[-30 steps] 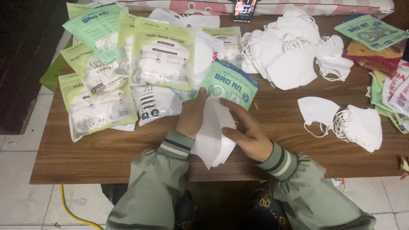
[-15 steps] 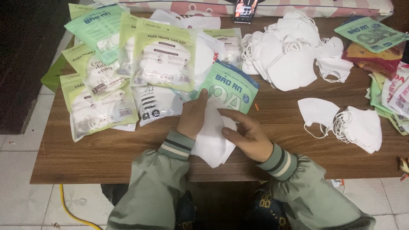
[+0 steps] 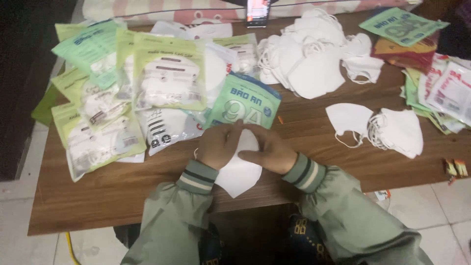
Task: Folding face masks and placing them into plastic packaging on a wooden table.
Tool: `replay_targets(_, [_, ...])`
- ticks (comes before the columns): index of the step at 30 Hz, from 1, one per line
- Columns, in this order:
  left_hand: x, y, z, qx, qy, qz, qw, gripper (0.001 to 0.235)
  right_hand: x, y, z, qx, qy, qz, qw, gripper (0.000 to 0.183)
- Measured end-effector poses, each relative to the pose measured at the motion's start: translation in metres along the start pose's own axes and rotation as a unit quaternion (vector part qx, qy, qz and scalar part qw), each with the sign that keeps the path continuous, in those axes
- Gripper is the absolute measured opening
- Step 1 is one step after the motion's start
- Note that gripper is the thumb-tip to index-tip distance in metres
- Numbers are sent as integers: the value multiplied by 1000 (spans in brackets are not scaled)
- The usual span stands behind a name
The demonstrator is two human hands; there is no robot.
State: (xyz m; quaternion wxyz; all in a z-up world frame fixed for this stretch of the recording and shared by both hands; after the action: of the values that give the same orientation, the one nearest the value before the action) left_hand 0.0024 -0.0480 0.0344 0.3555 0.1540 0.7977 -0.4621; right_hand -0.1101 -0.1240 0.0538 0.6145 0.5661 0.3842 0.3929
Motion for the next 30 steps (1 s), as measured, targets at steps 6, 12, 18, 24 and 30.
replay_targets(6, [-13,2,-1,72,-126,-18,989,45,-35,-29,2,-24,-39,-32,998,48])
replay_targets(12, [-38,3,-27,-22,-202,-192,960,86,-82,-17,-14,-61,-185,182,964,51])
replay_targets(18, [37,68,7,-81,14,82,993,63,-68,-10,-29,-80,-159,263,948,49])
replay_targets(24, [45,87,6,-42,-140,27,989,62,-80,-36,-30,-67,-96,-3,993,36])
replay_targets(30, [81,42,13,195,-202,34,959,39,-72,-63,-43,28,-45,-122,991,53])
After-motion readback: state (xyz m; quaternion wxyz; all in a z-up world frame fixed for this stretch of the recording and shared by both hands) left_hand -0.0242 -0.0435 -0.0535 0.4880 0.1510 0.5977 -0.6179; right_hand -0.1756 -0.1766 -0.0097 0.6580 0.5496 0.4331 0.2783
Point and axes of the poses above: each hand's wrist, its own z-axis towards the middle knuckle, its own x-axis out of the palm, y = z × x, the point moved 7 cm from there along z, towards the middle knuckle, and after that the axes turned 8 degrees about z, right-handed, at the moved point
